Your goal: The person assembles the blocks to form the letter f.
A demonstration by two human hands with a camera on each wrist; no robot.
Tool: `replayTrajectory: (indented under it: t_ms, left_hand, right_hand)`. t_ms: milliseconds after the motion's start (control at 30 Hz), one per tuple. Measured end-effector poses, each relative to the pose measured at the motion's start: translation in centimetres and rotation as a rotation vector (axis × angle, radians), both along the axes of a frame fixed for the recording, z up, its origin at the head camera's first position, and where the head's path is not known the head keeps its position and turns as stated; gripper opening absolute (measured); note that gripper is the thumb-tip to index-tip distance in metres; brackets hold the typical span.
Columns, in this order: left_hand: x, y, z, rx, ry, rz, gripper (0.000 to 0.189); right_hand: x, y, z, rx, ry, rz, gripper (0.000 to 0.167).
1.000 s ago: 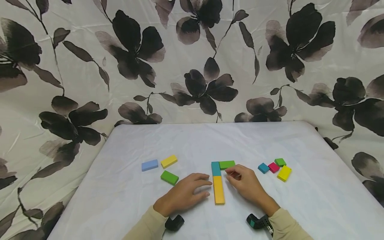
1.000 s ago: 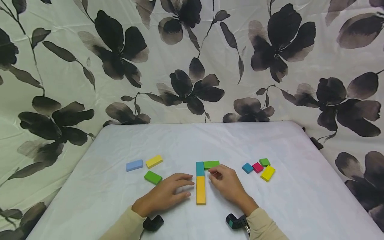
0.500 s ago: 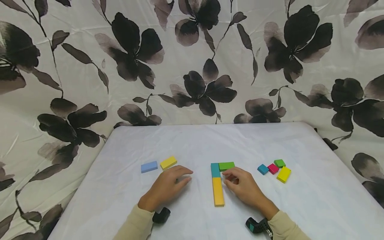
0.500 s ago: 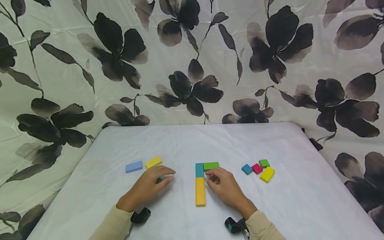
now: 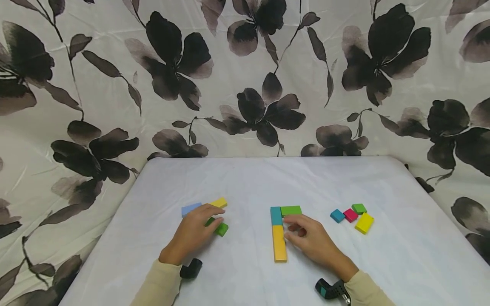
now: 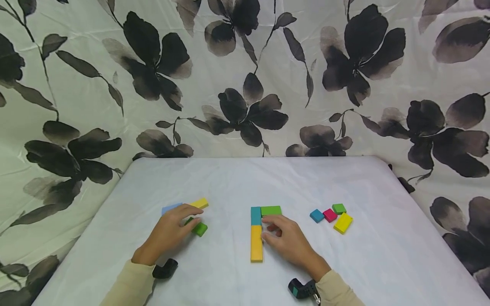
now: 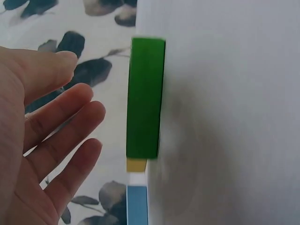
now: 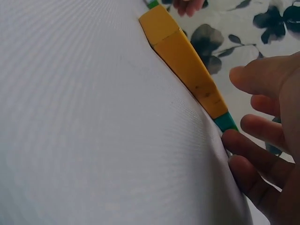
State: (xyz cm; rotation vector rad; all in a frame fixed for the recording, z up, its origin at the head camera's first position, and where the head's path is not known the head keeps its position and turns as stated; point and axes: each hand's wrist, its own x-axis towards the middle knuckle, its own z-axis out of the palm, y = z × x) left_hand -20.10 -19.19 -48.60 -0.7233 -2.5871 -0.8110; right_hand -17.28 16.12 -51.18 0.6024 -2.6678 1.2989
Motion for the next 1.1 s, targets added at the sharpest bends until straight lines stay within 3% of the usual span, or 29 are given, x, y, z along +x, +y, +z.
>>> replayTrajectory:
  t_ms: [133,500,700,1100]
  left_hand:
    - [-0.1,-0.9,-0.2,0.009,0.021,0.007,0.025]
    - [-0.3,-2.0,-0.4,-0.022,-0.064,0.073,0.024]
    - [-0.5,-2.4,-0.1,-0.057,-0.094,0.065,0.026]
    - [-0.7,-2.3,0.0,-0.12,-0.259,0.093,0.029]
  right_hand:
    - [-0.1,0.0,0.2,0.008,-0.035,0.042,0.042]
    - [0.0,-0.2,0.1,0.056,-0.036,0.091,0.047]
    - [0.1,-0.6,0.2,0.083,-0.015,0.093,0.047]
    - [0.0,-0.5,-0.1,0.115,0.03,0.102,0.039]
